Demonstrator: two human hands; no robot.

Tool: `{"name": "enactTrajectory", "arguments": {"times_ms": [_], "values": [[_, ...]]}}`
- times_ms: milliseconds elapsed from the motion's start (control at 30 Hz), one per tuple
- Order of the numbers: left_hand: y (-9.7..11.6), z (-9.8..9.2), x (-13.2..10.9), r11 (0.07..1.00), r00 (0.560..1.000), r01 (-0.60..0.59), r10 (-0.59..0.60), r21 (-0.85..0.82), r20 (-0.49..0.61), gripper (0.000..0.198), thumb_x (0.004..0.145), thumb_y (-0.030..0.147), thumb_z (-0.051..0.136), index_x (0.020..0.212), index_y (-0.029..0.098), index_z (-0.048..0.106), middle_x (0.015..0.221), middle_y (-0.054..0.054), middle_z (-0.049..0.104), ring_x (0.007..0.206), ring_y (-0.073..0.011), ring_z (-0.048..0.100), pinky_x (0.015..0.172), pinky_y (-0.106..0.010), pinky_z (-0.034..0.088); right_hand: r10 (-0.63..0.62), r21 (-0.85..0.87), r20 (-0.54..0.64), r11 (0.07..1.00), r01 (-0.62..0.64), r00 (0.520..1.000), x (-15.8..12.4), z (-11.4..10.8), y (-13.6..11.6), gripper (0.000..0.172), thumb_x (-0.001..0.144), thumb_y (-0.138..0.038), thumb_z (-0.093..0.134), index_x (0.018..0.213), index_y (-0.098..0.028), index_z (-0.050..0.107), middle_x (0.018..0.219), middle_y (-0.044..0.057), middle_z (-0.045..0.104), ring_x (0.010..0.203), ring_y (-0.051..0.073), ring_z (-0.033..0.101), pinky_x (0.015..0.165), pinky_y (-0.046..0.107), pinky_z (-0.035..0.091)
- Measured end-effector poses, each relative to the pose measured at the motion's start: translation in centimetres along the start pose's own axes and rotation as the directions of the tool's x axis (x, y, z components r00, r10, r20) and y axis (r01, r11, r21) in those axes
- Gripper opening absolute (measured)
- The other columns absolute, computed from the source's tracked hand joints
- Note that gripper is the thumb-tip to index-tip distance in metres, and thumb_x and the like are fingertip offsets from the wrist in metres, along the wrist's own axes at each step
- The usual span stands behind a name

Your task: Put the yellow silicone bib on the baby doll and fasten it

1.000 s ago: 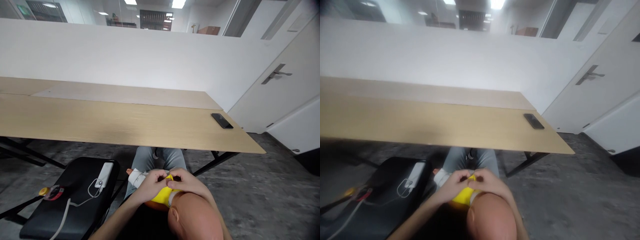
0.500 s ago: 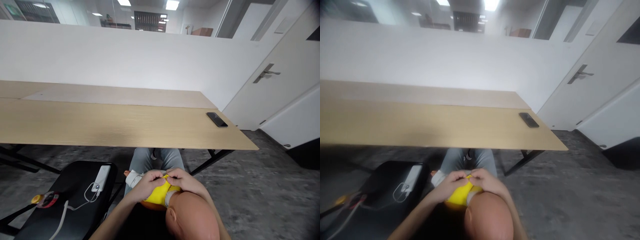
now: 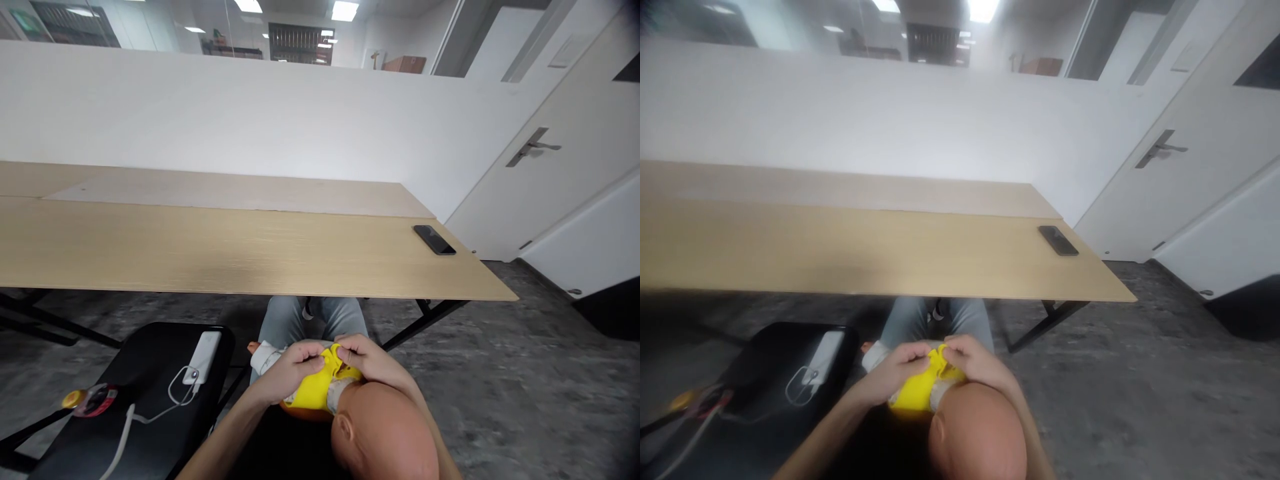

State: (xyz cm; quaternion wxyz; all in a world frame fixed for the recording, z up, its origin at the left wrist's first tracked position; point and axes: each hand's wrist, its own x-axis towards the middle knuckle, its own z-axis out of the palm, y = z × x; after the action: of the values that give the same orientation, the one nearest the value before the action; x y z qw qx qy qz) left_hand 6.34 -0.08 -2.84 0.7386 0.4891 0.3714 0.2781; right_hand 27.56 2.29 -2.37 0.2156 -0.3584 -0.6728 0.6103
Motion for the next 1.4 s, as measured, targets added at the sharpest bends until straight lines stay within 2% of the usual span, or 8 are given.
{"name": "enactTrajectory", "arguments": {"times_ms": [267,433,500,600,733,900,1167,1400], "values": [[-0.1,-0.6,-0.3,0.988,0.998,0.027,-0.017,-0.150,0.068,0.028,0.072,0.035,0.073,0.087,0.012,0.068,0.081,-0.002,0.062,0.070,-0.0115,0.051,0.067,-0.024,0.036,0.028,-0.036,-0.024,0.999,-0.029,0.999,-0.2,0.3,-0.3,0.046,0.095,-0.054,0.047,0.072,-0.014,0.051,0.077,0.002,0.047,0.072,0.012,0.046,0.065,0.025,0.036],[-0.1,-0.4,-0.2,0.990,0.998,0.042,-0.047,-0.131,-0.038,0.019,0.069,0.026,0.068,0.084,0.014,0.067,0.075,0.000,0.060,0.067,-0.0116,0.050,0.062,-0.022,0.035,0.025,-0.025,-0.032,0.999,-0.026,0.999,-0.2,0.4,0.0,0.044,0.095,-0.052,0.048,0.073,-0.014,0.050,0.077,0.001,0.046,0.073,0.012,0.044,0.067,0.025,0.035],[-0.1,-0.1,-0.1,0.993,0.990,0.070,-0.080,-0.091,-0.113,0.020,0.071,0.032,0.068,0.080,0.014,0.065,0.071,0.002,0.057,0.065,-0.0114,0.048,0.060,-0.022,0.033,0.039,-0.002,-0.024,0.999,-0.039,0.999,-0.3,0.5,0.0,0.043,0.094,-0.053,0.049,0.075,-0.015,0.049,0.077,0.000,0.045,0.073,0.012,0.043,0.065,0.025,0.034],[0.2,0.2,0.1,0.994,0.979,0.086,-0.072,0.065,-0.189,0.037,0.074,0.048,0.069,0.065,0.014,0.058,0.060,0.004,0.046,0.059,-0.0098,0.039,0.054,-0.022,0.027,0.063,0.029,-0.024,0.998,-0.063,0.998,-0.4,0.5,0.0,0.043,0.094,-0.054,0.049,0.077,-0.015,0.048,0.077,0.000,0.043,0.072,0.012,0.041,0.064,0.024,0.033],[0.8,0.6,0.0,0.988,0.994,0.042,-0.026,0.147,-0.108,0.048,0.075,0.058,0.067,0.061,0.013,0.056,0.057,0.005,0.041,0.056,-0.0086,0.033,0.053,-0.024,0.022,0.063,0.005,-0.020,0.998,-0.062,0.998,-0.3,0.4,0.0,0.043,0.094,-0.055,0.048,0.078,-0.015,0.050,0.079,0.001,0.044,0.074,0.012,0.043,0.065,0.024,0.034],[0.3,0.4,-0.1,0.999,0.998,0.011,-0.008,0.038,-0.067,0.037,0.077,0.048,0.068,0.071,0.012,0.064,0.062,0.003,0.048,0.058,-0.0093,0.038,0.055,-0.023,0.027,0.059,0.000,-0.017,0.998,-0.059,0.998,-0.3,0.5,-0.2,0.043,0.094,-0.055,0.048,0.079,-0.015,0.053,0.080,0.001,0.046,0.075,0.013,0.045,0.066,0.024,0.036],[0.2,0.4,-0.2,0.997,0.990,0.047,-0.039,0.058,-0.134,0.022,0.073,0.034,0.063,0.069,0.013,0.063,0.063,0.002,0.049,0.061,-0.0109,0.042,0.056,-0.023,0.030,0.015,-0.037,0.007,0.999,-0.015,1.000,-0.3,0.4,-0.4,0.042,0.096,-0.052,0.047,0.077,-0.015,0.053,0.080,0.001,0.047,0.076,0.013,0.046,0.068,0.025,0.036],[0.1,0.2,-0.2,0.999,0.994,0.017,-0.020,-0.030,-0.109,0.011,0.066,0.023,0.059,0.069,0.013,0.063,0.065,0.002,0.052,0.060,-0.0103,0.042,0.055,-0.022,0.029,0.093,0.065,-0.049,0.994,-0.090,0.994,-0.6,0.7,-0.3,0.040,0.094,-0.053,0.050,0.082,-0.015,0.050,0.079,0.000,0.046,0.074,0.012,0.044,0.066,0.024,0.036]]}}
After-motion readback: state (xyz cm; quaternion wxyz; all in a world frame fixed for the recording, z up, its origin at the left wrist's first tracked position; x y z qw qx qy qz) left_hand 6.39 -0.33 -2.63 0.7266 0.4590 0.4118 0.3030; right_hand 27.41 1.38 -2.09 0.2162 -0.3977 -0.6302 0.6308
